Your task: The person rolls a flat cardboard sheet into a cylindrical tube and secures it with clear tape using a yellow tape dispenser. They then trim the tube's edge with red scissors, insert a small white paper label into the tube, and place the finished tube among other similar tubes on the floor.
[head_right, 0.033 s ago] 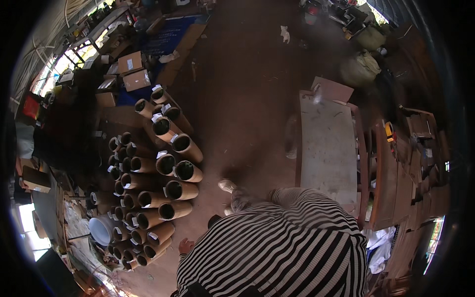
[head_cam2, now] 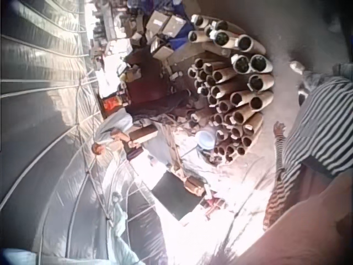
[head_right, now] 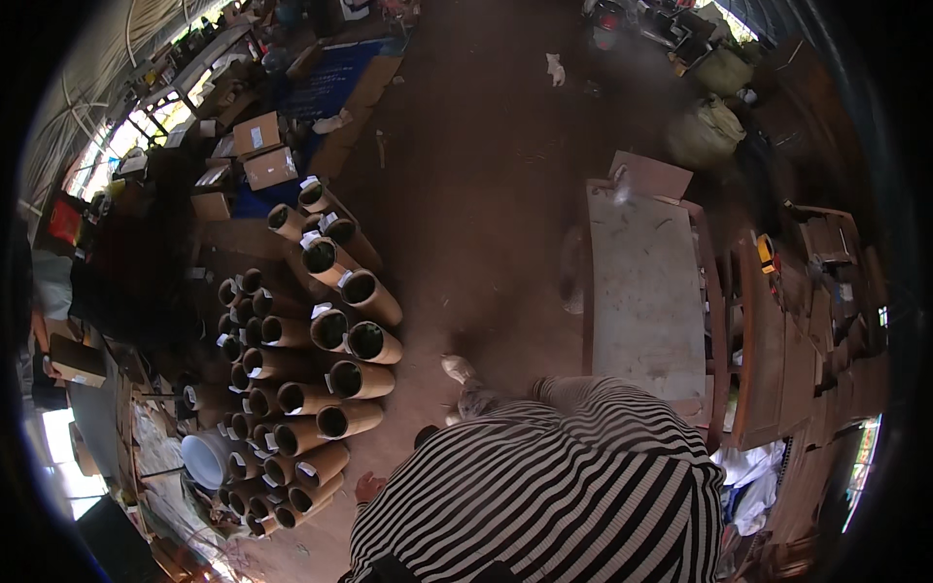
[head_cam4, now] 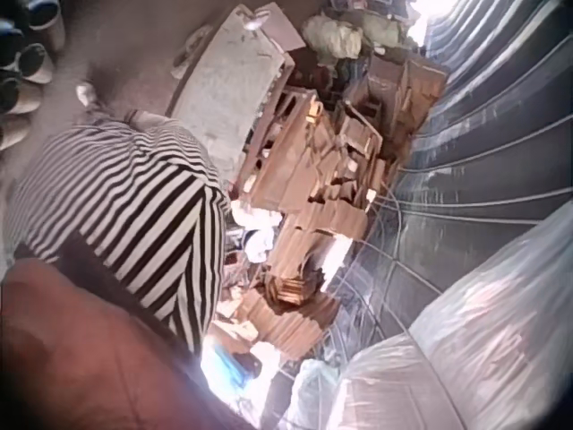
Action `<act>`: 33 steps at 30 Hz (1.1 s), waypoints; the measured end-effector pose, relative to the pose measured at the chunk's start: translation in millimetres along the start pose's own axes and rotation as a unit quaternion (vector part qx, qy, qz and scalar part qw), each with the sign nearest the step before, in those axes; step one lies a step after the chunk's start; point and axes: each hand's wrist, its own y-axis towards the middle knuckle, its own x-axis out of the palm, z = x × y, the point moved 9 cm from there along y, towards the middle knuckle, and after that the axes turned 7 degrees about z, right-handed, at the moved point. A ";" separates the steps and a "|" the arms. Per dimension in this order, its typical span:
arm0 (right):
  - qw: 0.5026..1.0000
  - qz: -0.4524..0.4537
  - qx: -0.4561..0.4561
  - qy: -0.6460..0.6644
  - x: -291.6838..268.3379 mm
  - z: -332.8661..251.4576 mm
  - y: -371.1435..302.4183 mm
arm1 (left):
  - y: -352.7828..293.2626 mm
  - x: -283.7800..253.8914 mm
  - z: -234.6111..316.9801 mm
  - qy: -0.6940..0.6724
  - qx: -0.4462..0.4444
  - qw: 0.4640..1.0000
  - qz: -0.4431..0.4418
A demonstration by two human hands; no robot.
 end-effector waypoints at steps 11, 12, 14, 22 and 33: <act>0.994 0.099 -0.018 0.031 3.7 -35.3 -60.5 | -28.5 87.9 53.5 0.218 0.057 0.973 -0.058; 0.991 0.118 -0.010 0.067 11.9 -35.5 -52.3 | -37.0 104.1 68.8 0.236 0.069 0.967 -0.065; 0.979 0.148 0.012 0.139 35.4 -30.5 -41.0 | -48.8 137.8 88.5 0.268 0.082 0.956 -0.082; 0.938 0.119 0.147 0.291 187.4 27.6 -21.8 | -76.6 203.4 109.8 0.372 0.119 0.910 -0.142; 0.810 0.147 0.337 0.457 334.5 -125.1 -50.8 | -56.4 258.2 125.6 0.520 0.172 0.789 -0.280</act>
